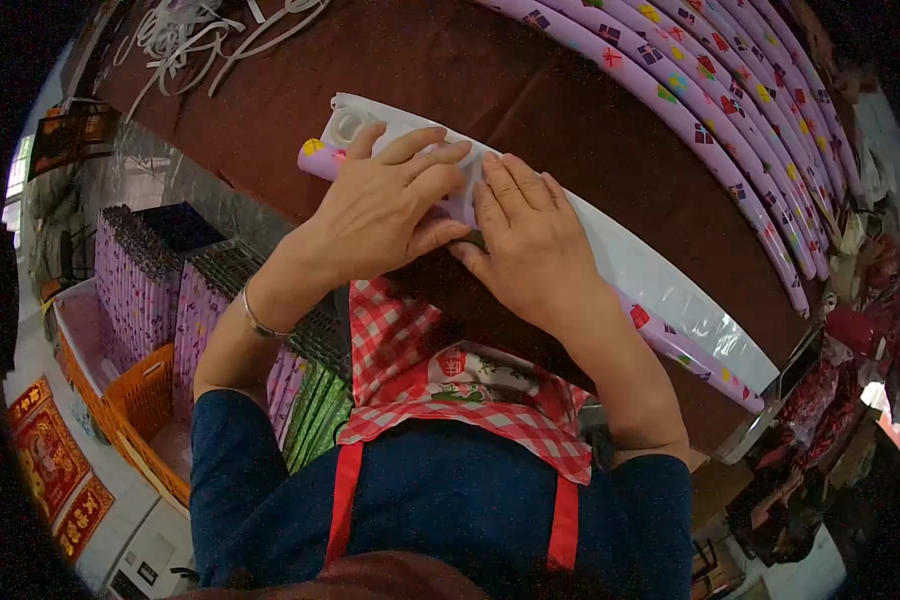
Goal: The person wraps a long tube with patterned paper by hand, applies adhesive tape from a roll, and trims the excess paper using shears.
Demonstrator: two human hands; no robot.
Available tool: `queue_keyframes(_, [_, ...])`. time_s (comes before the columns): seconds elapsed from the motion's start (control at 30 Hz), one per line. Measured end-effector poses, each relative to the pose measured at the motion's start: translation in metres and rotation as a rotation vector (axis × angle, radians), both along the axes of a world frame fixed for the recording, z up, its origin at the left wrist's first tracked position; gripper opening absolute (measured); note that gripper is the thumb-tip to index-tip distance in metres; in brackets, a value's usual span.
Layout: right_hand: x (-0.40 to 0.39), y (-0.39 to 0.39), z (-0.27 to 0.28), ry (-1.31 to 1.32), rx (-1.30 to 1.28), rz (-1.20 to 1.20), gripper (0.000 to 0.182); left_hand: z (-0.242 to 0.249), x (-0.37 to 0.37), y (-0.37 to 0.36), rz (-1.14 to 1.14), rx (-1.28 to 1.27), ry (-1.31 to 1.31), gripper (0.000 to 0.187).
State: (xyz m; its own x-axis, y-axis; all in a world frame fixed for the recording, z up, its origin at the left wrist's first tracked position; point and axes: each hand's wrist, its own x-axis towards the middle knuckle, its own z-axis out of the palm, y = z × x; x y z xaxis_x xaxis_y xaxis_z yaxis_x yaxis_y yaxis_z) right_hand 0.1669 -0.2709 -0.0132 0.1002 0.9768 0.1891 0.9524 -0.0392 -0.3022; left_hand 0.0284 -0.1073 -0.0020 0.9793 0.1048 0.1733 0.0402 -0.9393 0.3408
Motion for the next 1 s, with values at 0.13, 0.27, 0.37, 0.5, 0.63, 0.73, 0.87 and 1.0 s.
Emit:
queue_keyframes(0.13, [0.002,-0.001,0.002,0.017,-0.006,0.009,0.056,-0.007,0.000,0.001,0.009,0.033,0.021,0.041])
queue_keyframes(0.27, [0.000,0.000,0.005,0.055,-0.020,-0.008,0.053,-0.003,-0.005,0.005,0.047,0.042,0.055,0.043])
queue_keyframes(0.37, [0.001,-0.001,0.003,0.050,-0.009,-0.006,0.054,-0.002,-0.008,0.009,0.097,0.107,0.013,0.044])
queue_keyframes(0.5, [0.000,-0.001,0.005,0.040,-0.010,-0.004,0.056,0.012,-0.016,0.019,0.128,0.162,-0.037,0.038])
queue_keyframes(0.63, [-0.001,-0.001,0.003,0.039,-0.005,-0.012,0.056,0.017,-0.030,0.043,0.398,0.154,-0.062,0.027])
queue_keyframes(0.73, [0.000,-0.001,0.002,0.027,-0.014,-0.012,0.056,0.019,-0.028,0.054,0.480,-0.079,0.043,0.034])
queue_keyframes(0.87, [0.000,-0.001,0.003,0.021,-0.019,-0.008,0.056,0.016,-0.024,0.071,0.497,-0.129,0.145,0.034])
queue_keyframes(1.0, [0.000,-0.001,0.002,0.031,-0.010,-0.011,0.055,0.014,-0.028,0.079,0.495,-0.162,0.149,0.037])
